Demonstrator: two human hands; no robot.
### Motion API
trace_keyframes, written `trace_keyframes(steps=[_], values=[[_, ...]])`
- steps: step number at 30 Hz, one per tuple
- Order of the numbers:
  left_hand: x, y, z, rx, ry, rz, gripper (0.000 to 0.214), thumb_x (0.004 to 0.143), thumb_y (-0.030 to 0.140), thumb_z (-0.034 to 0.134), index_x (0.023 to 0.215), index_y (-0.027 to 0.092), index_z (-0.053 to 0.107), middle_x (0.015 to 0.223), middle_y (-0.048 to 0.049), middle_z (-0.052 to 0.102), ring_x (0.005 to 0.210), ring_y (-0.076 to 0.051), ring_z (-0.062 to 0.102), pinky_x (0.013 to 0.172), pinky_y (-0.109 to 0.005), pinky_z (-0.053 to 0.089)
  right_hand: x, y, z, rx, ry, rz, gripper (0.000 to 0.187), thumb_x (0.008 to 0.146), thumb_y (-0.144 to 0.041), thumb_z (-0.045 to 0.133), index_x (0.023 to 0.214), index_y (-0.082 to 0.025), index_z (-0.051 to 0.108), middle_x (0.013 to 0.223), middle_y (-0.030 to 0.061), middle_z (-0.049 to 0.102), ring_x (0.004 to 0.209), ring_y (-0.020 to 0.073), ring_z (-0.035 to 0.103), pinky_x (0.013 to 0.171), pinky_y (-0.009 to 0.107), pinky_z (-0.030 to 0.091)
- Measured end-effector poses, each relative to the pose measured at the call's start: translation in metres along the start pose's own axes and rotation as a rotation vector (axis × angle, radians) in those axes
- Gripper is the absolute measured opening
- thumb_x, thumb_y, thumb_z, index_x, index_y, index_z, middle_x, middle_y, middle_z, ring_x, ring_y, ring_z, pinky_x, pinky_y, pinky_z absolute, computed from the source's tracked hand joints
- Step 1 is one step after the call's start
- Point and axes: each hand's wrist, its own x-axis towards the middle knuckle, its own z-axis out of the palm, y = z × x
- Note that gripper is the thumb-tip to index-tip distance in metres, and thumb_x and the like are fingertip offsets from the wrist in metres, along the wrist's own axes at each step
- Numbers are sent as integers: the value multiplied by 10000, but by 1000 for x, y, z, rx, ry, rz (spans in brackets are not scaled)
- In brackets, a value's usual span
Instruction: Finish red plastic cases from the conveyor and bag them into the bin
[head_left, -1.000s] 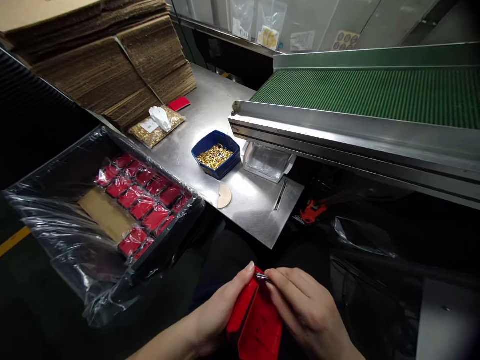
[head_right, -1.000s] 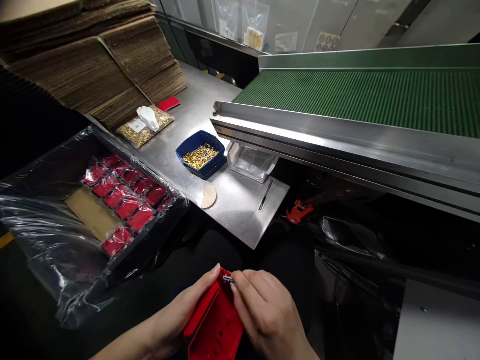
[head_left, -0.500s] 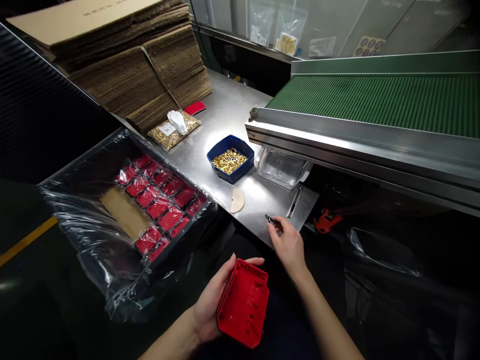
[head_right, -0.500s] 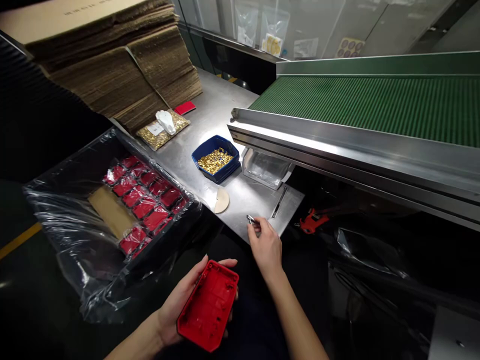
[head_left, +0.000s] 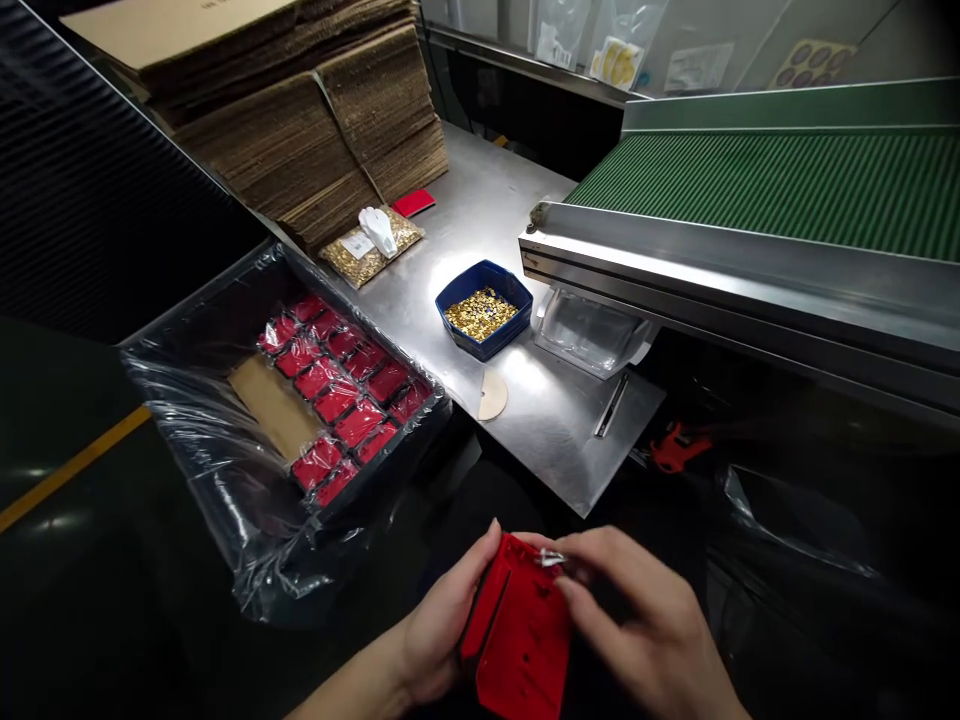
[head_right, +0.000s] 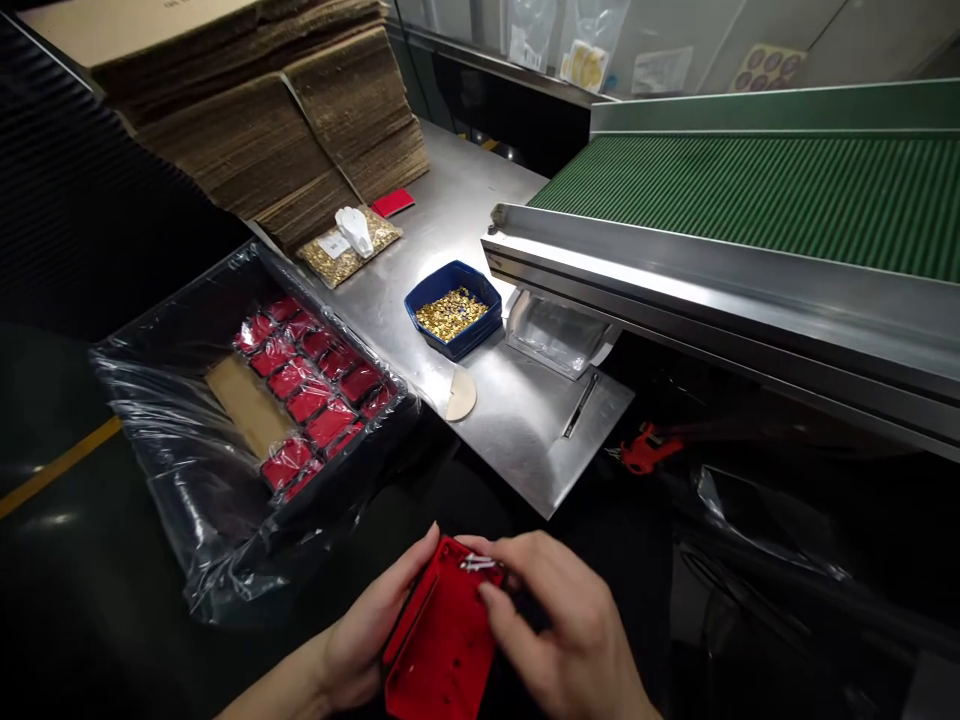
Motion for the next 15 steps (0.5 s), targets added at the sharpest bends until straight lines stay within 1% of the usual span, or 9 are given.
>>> trace_keyframes(steps=[1,3,5,8,11,15], values=[[1,-2,0,-3,-3,-5,560,1070,556,377,1232,140,715,1125,-141,786,993,-225,747,1000,-350,523,-6,-7,-1,-30,-44,-67,308,979,-160,617,1269,-260,635,1090,16,752,919,125,709,813,228,590],[2,-7,-1,-5,10,-39,591,1065,575,384,1222,117,723,1098,-149,797,984,-222,751,991,-330,521,-12,-12,1,-100,-55,-127,358,985,-112,577,1325,-220,599,1154,49,750,983,142,717,863,251,604],[3,-12,-1,-4,25,-74,642,1052,610,390,1212,89,730,1059,-162,804,944,-235,757,963,-340,535,-13,-10,6,-143,-41,-133,357,993,-100,557,1334,-200,593,1166,64,749,1021,157,720,889,268,610],[3,-16,0,-2,45,-87,662,1048,617,395,1199,72,738,1049,-173,807,909,-241,761,948,-350,545,-12,-6,11,-171,-37,-122,350,1003,-100,546,1339,-188,591,1151,68,749,1007,164,724,884,278,616],[2,-18,2,20,46,-82,641,1057,590,393,1200,69,738,1057,-176,808,924,-241,764,936,-344,551,-13,-6,11,-207,-36,-141,355,1008,-97,539,1349,-174,594,1137,73,755,982,168,730,864,283,621],[1,-20,3,43,51,-71,651,1056,599,380,1184,76,745,1044,-171,811,931,-247,768,921,-345,556,-15,-8,11,-250,-17,-185,362,1010,-87,533,1360,-152,604,1148,92,760,982,176,739,855,284,628]])
